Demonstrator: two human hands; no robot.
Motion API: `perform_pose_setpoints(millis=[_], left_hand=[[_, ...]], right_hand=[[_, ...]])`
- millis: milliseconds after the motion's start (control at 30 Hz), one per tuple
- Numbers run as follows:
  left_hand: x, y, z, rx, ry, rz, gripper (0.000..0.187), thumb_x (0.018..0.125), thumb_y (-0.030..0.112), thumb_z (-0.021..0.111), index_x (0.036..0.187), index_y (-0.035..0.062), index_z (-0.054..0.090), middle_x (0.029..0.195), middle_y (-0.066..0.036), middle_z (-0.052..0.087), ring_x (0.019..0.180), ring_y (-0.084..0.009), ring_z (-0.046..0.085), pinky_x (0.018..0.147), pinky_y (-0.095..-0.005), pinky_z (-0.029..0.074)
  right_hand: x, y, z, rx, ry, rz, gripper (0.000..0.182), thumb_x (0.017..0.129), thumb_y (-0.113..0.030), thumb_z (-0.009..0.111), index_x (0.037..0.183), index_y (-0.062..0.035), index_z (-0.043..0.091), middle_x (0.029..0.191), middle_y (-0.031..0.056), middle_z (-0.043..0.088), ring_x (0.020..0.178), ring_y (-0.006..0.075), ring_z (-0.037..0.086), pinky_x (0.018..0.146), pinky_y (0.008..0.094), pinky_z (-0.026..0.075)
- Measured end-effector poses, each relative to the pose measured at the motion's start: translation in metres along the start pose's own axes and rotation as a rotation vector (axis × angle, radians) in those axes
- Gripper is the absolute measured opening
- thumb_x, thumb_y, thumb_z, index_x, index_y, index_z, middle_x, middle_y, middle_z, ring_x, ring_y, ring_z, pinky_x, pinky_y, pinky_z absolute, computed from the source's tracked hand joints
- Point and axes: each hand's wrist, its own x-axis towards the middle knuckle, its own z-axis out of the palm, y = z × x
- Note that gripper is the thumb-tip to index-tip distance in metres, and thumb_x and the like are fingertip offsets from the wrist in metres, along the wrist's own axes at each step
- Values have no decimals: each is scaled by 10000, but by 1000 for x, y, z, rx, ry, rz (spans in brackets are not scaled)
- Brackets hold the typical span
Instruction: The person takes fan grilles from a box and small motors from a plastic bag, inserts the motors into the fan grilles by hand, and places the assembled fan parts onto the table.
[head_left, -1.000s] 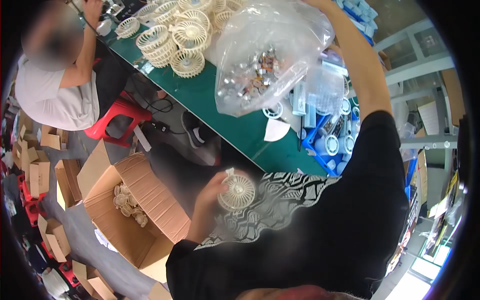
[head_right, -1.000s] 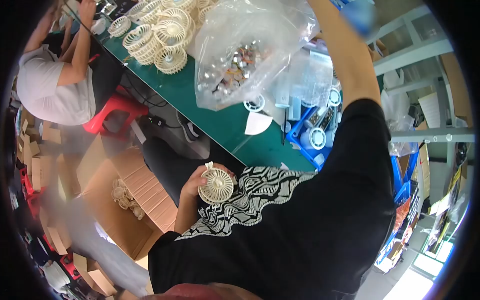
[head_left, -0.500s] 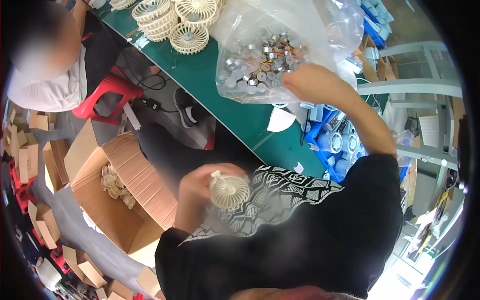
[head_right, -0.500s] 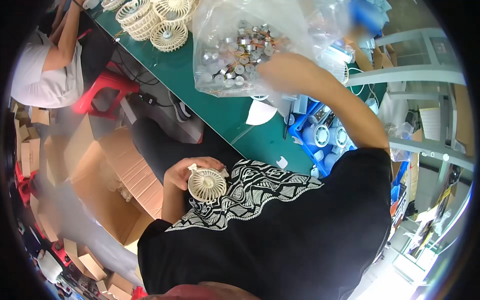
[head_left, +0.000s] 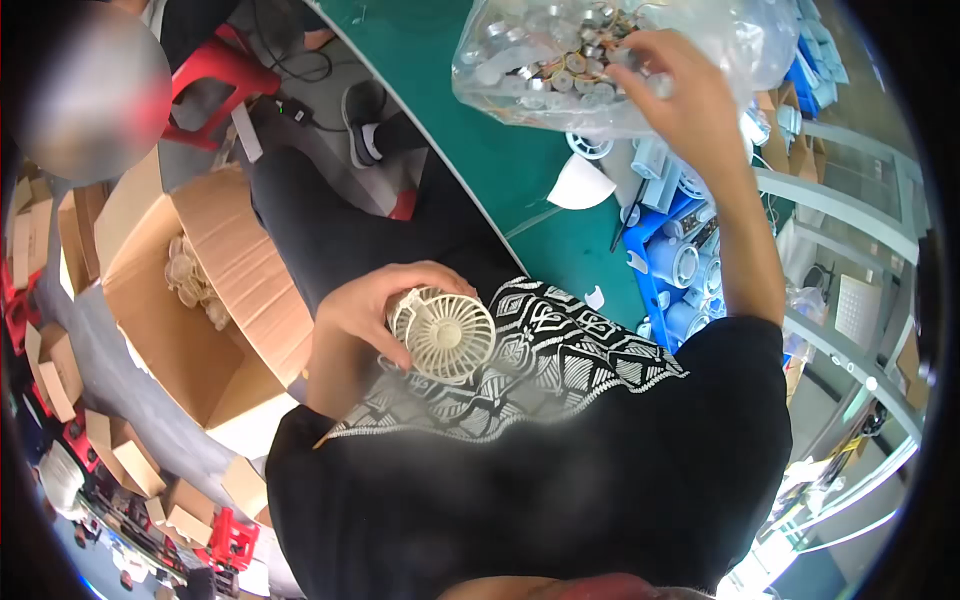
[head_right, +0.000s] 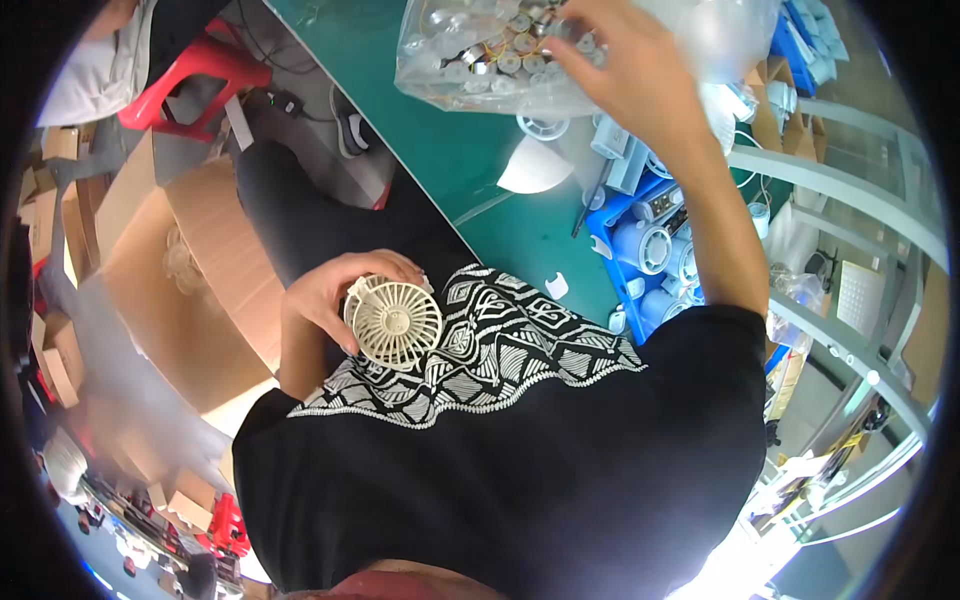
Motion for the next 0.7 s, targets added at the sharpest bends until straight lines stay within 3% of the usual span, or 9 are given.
perform_pose_setpoints(millis=[100,133,200,267,333,367,433,567,700], left_hand=[[2,8,4,95,61,5,904,626,285,1005,1355,-35,576,1354,-162,600,1237,-241,600,1044,-372,480],[-1,6,11,-47,156,-34,907,622,276,1006,1353,-38,573,1342,-150,612,1216,-228,611,1036,-363,487],[0,0,20,-181,327,-50,909,615,256,1005,1351,-45,566,1317,-128,634,1185,-202,626,1025,-346,497],[4,0,23,-80,416,-26,899,615,223,999,1355,-40,563,1285,-112,651,1170,-181,627,1021,-333,496],[4,-4,31,-6,476,-19,906,605,229,1002,1359,-29,571,1270,-106,658,1160,-176,630,1008,-334,497],[5,-8,34,-4,505,-6,916,598,230,1004,1363,-29,572,1270,-109,658,1158,-178,631,1003,-336,498],[3,-14,39,30,562,24,919,583,232,1006,1357,-32,587,1270,-126,657,1153,-193,639,1002,-342,497],[-5,-12,32,417,532,87,918,554,248,1010,1339,-24,620,1286,-156,649,1143,-230,653,1008,-356,495],[-12,-17,31,367,580,44,914,550,297,1003,1323,-23,636,1314,-181,635,1167,-267,643,1028,-386,481]], right_hand=[[-14,-16,-18,360,211,12,311,915,-222,744,1128,1,704,1007,68,676,862,168,646,761,321,529],[-21,-30,-21,687,137,10,275,905,-150,744,1137,-6,710,1061,74,698,912,181,683,756,326,556],[-36,-66,-18,909,-147,16,373,837,-145,823,1171,-33,702,948,52,712,810,138,691,705,277,547],[-50,-104,2,876,-456,14,490,769,-140,902,1205,-59,694,836,29,727,708,95,698,654,229,537],[-73,-132,33,789,-573,6,435,722,-242,939,1023,-31,707,815,59,710,618,109,660,538,245,505],[-83,-140,49,698,-473,-151,393,727,-256,925,969,-45,697,792,81,705,617,165,680,534,275,520],[-100,-147,67,663,-448,-168,371,723,-247,909,954,-49,697,768,93,696,622,235,690,546,318,546],[-112,-155,82,598,-407,-206,349,733,-254,880,935,-57,675,795,83,688,675,274,689,590,363,555],[-108,-154,84,573,-442,-223,313,775,-277,835,905,-74,636,809,68,662,712,286,672,614,387,543]])
